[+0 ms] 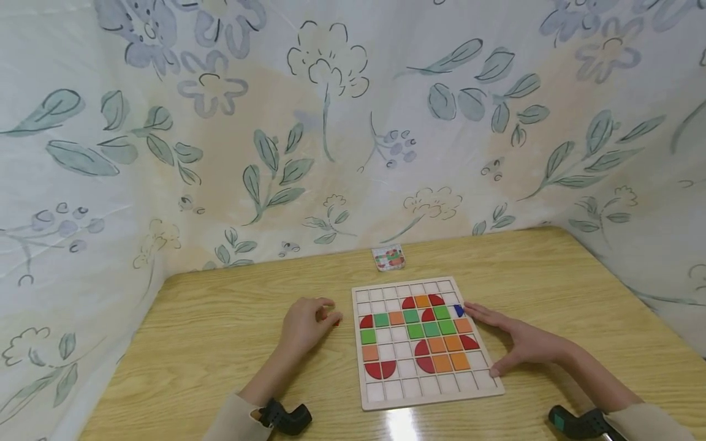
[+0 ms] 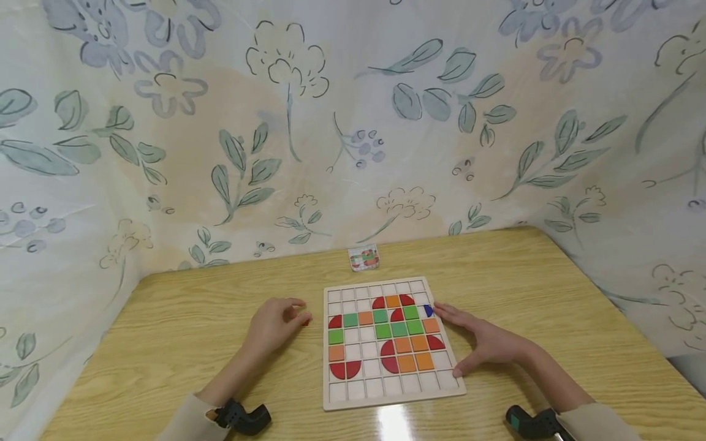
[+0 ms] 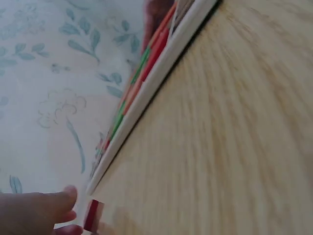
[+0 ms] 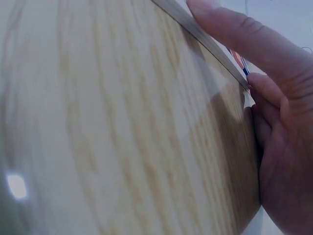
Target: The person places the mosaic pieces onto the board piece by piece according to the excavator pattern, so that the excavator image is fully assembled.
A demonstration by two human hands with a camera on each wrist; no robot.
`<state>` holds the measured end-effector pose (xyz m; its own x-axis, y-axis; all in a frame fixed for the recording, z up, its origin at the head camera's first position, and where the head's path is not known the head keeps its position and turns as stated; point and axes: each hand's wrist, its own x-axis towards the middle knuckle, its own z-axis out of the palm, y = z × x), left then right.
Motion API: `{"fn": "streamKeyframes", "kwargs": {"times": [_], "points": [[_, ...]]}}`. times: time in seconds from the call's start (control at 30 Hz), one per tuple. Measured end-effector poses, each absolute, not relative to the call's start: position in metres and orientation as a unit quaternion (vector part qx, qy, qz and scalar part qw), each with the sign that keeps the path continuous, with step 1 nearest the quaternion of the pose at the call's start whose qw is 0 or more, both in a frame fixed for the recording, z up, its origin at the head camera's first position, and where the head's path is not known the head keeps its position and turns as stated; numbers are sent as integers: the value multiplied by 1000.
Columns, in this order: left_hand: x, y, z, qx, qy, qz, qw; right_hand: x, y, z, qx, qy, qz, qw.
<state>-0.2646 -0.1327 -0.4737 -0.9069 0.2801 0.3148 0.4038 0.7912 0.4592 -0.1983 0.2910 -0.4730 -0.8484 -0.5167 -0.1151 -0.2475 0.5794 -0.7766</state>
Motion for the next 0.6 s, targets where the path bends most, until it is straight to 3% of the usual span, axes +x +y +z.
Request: {"fn": "streamKeyframes", "kwargs": {"times": [0.3, 0.6], "points": [[-266, -148, -473, -327, -890, -313, 52, -197, 291, -472, -216, 875, -400, 166], [-262, -153, -469, -313, -901, -298, -25, -198, 291, -475, -216, 875, -400, 165]]}}
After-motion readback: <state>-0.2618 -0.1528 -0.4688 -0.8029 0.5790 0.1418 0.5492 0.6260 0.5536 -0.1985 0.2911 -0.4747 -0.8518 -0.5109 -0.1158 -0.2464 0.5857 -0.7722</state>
